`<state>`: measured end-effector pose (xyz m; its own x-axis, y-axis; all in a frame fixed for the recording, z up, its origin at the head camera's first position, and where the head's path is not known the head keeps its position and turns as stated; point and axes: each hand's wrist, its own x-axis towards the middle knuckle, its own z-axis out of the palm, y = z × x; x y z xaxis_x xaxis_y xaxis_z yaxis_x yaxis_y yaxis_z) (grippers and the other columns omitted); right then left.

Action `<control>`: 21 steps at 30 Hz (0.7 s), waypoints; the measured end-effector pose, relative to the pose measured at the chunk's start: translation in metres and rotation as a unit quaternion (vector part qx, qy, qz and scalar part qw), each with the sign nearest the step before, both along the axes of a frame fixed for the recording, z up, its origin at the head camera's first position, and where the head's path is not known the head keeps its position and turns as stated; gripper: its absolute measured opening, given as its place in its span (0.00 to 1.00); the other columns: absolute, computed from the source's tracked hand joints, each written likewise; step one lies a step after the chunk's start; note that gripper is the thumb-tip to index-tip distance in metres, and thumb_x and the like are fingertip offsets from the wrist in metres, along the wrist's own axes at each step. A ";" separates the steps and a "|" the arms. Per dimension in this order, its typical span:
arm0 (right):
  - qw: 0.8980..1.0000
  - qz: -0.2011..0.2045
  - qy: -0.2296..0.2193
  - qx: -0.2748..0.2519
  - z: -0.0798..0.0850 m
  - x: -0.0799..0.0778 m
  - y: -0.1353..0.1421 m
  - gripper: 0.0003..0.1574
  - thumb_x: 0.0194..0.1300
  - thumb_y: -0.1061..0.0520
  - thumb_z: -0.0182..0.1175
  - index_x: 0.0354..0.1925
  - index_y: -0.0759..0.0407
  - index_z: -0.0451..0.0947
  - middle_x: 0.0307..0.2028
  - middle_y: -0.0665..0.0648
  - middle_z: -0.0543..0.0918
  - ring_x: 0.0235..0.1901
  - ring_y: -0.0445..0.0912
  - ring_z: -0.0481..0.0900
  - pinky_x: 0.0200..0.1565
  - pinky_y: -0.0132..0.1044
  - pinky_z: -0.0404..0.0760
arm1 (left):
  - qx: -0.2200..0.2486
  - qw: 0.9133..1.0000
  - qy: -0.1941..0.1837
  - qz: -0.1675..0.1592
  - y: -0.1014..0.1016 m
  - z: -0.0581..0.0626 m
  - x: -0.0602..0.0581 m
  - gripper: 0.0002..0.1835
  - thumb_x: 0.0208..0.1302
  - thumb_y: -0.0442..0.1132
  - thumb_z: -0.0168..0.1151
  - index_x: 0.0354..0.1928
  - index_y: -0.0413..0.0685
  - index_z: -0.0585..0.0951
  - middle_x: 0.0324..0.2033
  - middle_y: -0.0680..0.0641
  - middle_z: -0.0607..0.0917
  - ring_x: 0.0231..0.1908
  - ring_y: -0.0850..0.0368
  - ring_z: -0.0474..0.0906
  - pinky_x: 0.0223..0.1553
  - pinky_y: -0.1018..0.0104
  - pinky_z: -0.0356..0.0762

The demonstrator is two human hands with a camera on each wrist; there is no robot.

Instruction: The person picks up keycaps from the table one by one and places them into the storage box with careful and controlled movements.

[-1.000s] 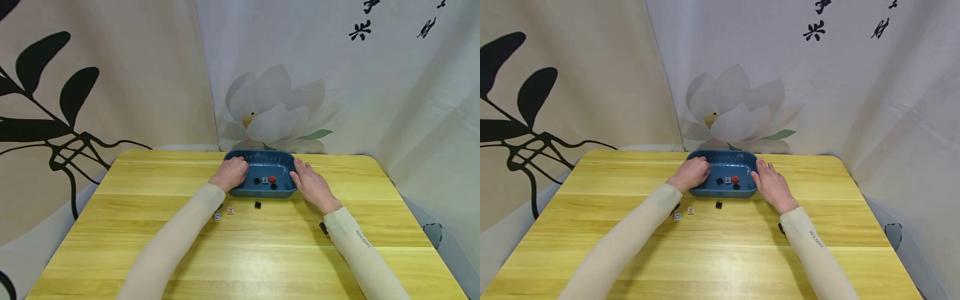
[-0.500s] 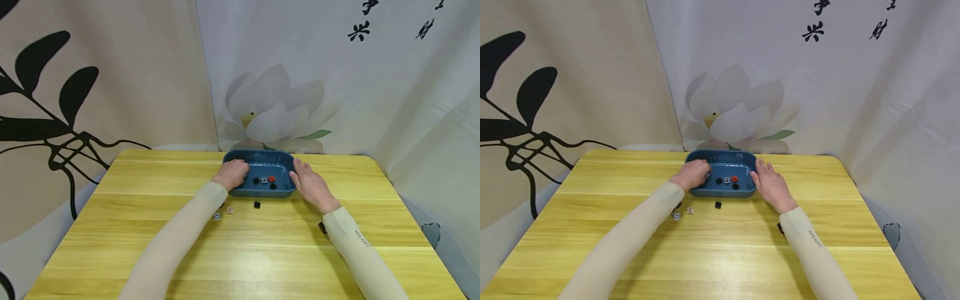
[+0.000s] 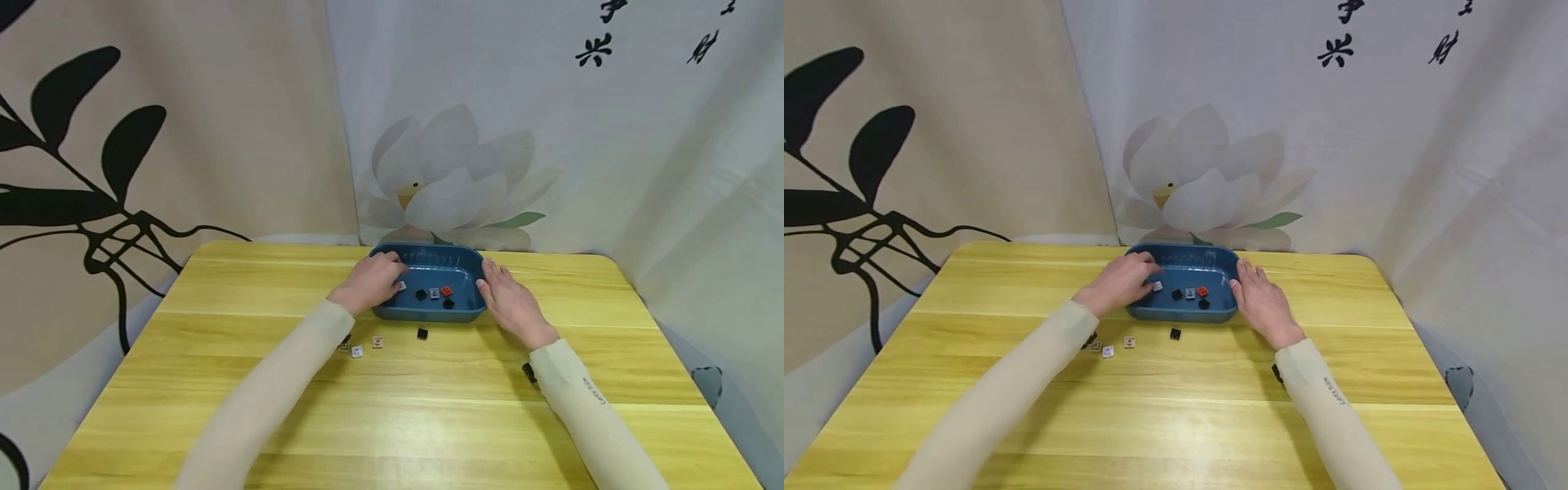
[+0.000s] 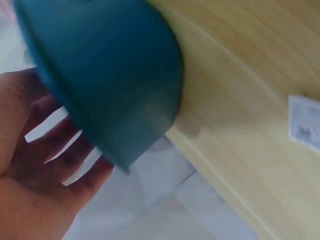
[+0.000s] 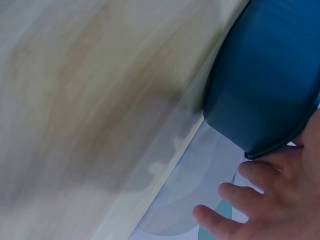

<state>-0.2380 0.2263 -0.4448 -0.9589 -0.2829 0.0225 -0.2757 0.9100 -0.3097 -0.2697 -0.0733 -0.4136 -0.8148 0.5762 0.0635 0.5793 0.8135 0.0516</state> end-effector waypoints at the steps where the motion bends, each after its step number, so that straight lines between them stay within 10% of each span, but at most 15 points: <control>1: 1.000 0.000 0.000 0.000 0.000 0.000 0.000 0.38 0.86 0.46 0.37 0.81 0.69 0.47 0.80 0.68 0.51 0.77 0.68 0.52 0.73 0.62 0.58 | 0.009 1.000 0.003 0.001 -0.004 0.003 0.002 0.16 0.72 0.42 0.68 0.58 0.48 0.87 0.53 0.44 0.84 0.50 0.49 0.82 0.52 0.55 0.83; 21: 1.000 -0.002 0.002 -0.010 0.000 0.000 -0.001 0.39 0.86 0.46 0.38 0.80 0.70 0.49 0.79 0.69 0.53 0.76 0.69 0.53 0.72 0.63 0.58 | 0.101 0.993 0.036 0.054 -0.089 0.006 0.043 0.18 0.71 0.40 0.67 0.59 0.42 0.85 0.56 0.42 0.83 0.53 0.45 0.81 0.54 0.48 0.81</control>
